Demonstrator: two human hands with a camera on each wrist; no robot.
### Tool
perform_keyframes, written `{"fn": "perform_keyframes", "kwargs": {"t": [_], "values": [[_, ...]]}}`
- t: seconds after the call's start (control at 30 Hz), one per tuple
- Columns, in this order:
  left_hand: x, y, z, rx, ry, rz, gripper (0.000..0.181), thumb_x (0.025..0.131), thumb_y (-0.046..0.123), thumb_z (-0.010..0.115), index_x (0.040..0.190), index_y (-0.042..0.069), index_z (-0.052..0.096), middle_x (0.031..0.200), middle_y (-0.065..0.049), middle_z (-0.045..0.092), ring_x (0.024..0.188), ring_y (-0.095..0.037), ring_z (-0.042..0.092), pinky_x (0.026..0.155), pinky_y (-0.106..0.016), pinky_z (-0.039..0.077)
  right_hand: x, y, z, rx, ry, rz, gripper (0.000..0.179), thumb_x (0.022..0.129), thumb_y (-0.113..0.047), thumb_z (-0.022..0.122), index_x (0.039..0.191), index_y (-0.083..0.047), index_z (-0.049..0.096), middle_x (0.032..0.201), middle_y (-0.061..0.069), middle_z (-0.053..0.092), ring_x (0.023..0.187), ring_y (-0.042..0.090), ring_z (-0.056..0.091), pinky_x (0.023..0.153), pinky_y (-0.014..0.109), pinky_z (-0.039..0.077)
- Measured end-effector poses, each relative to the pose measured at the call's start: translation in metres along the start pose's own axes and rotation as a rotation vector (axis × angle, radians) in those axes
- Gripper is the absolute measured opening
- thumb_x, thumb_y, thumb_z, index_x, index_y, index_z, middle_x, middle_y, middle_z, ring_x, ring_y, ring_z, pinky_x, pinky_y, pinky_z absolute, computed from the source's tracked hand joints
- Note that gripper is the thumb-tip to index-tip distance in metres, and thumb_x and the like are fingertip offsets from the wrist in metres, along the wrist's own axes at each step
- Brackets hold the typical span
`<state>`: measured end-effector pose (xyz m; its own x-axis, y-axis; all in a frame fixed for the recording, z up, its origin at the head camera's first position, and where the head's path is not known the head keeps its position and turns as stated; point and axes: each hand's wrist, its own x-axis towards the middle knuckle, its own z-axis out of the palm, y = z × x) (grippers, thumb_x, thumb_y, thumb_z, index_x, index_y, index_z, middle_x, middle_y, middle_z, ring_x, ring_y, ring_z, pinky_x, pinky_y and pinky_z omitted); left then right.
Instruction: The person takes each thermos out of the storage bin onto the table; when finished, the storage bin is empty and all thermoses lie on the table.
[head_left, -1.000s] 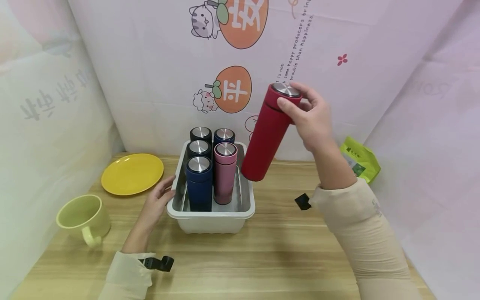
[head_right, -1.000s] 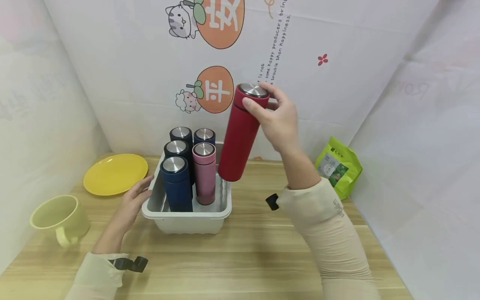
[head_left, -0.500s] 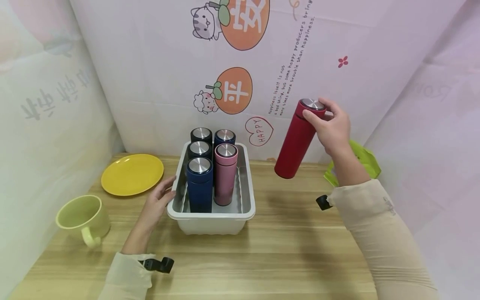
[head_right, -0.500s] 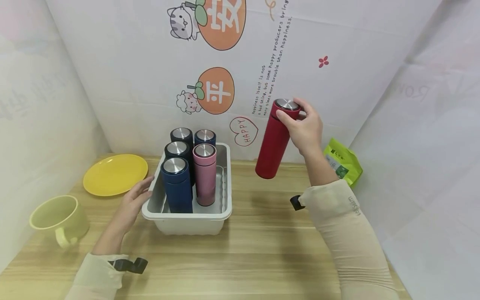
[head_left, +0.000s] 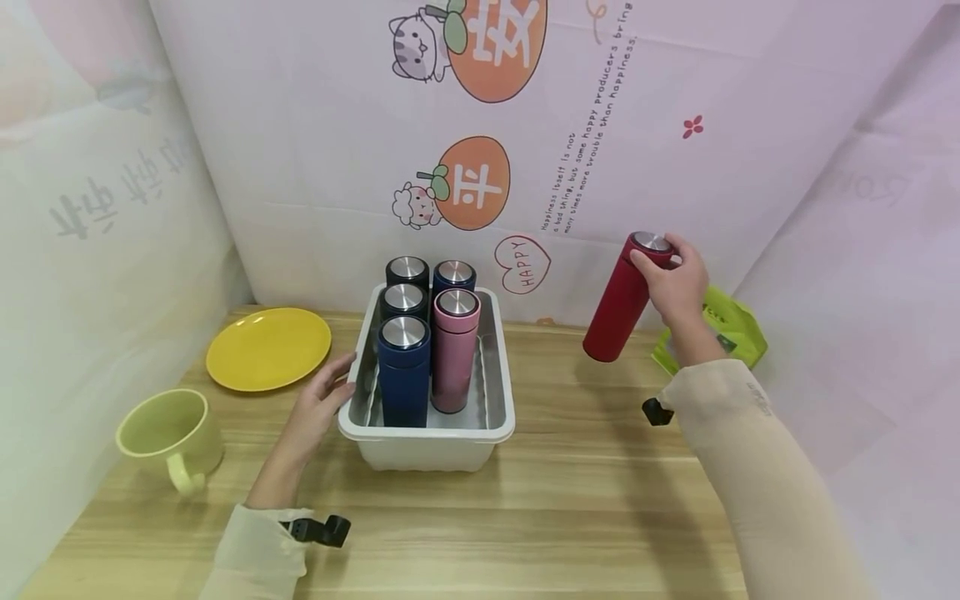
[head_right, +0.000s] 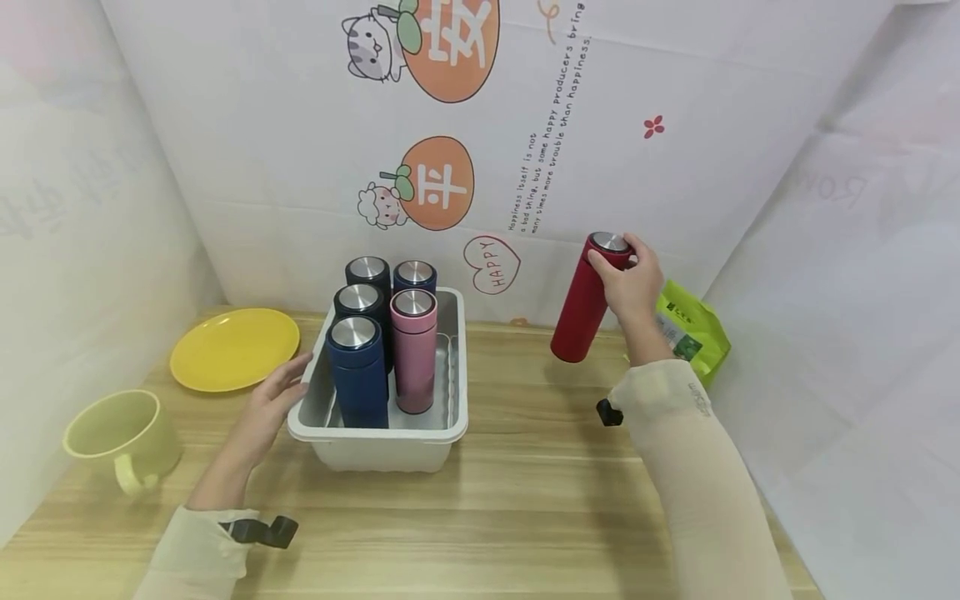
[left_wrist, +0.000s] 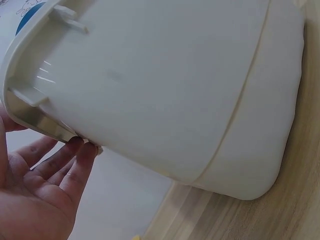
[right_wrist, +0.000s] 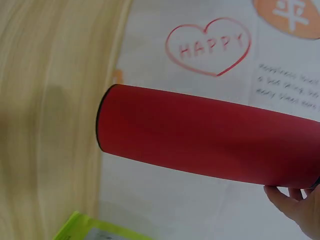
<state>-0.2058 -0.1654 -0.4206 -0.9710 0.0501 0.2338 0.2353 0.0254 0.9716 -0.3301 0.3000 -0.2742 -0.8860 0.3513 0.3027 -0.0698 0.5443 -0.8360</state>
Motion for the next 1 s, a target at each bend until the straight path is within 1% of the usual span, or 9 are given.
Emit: {"fn": "perform_keyframes", "kwargs": {"t": [0.27, 0.43, 0.6, 0.67, 0.87, 1.0], "values": [[0.001, 0.001, 0.001, 0.014, -0.009, 0.004, 0.046, 0.099, -0.005, 0.045, 0.143, -0.012, 0.035, 0.146, -0.03, 0.034, 0.128, -0.041, 0.038, 0.092, -0.012, 0.038, 0.014, 0.034, 0.003, -0.008, 0.041, 0.051, 0.079, 0.091, -0.046, 0.064, 0.155, -0.016, 0.028, 0.153, 0.008, 0.033, 0.132, 0.028, 0.038, 0.104, 0.037, 0.04], [0.0, 0.0, 0.0, 0.012, -0.005, -0.007, 0.046, 0.099, -0.005, 0.044, 0.143, -0.012, 0.034, 0.147, -0.031, 0.034, 0.13, -0.041, 0.037, 0.091, -0.012, 0.038, 0.022, 0.051, 0.008, -0.024, 0.053, 0.042, 0.08, 0.089, -0.047, 0.065, 0.154, -0.015, 0.029, 0.152, 0.011, 0.033, 0.132, 0.028, 0.038, 0.104, 0.037, 0.039], [0.0, 0.0, 0.0, 0.009, -0.006, -0.013, 0.046, 0.099, -0.004, 0.044, 0.144, -0.012, 0.034, 0.147, -0.03, 0.033, 0.13, -0.041, 0.036, 0.092, -0.012, 0.038, 0.027, 0.067, 0.012, -0.04, 0.073, 0.028, 0.076, 0.091, -0.043, 0.065, 0.153, -0.013, 0.032, 0.15, 0.014, 0.034, 0.132, 0.029, 0.037, 0.106, 0.038, 0.036], [-0.001, -0.001, -0.001, 0.007, -0.006, -0.014, 0.046, 0.099, -0.004, 0.044, 0.144, -0.011, 0.034, 0.147, -0.03, 0.033, 0.13, -0.04, 0.036, 0.092, -0.012, 0.038, 0.027, 0.073, 0.013, -0.043, 0.071, 0.03, 0.076, 0.091, -0.043, 0.064, 0.153, -0.013, 0.031, 0.15, 0.014, 0.034, 0.132, 0.029, 0.037, 0.107, 0.039, 0.035], [0.0, -0.002, -0.001, 0.009, -0.009, -0.01, 0.047, 0.099, -0.004, 0.044, 0.144, -0.011, 0.033, 0.147, -0.03, 0.033, 0.13, -0.041, 0.036, 0.091, -0.012, 0.038, 0.028, 0.082, 0.016, -0.035, 0.031, 0.066, 0.079, 0.091, -0.047, 0.062, 0.156, -0.017, 0.025, 0.155, 0.013, 0.026, 0.137, 0.03, 0.03, 0.108, 0.042, 0.033], [0.0, -0.002, -0.001, 0.006, -0.005, -0.005, 0.047, 0.099, -0.004, 0.044, 0.144, -0.011, 0.034, 0.147, -0.03, 0.033, 0.129, -0.042, 0.037, 0.091, -0.012, 0.039, 0.027, 0.086, 0.017, -0.024, 0.04, 0.078, 0.079, 0.092, -0.047, 0.061, 0.155, -0.017, 0.026, 0.155, 0.013, 0.026, 0.138, 0.029, 0.029, 0.109, 0.043, 0.032]]}}
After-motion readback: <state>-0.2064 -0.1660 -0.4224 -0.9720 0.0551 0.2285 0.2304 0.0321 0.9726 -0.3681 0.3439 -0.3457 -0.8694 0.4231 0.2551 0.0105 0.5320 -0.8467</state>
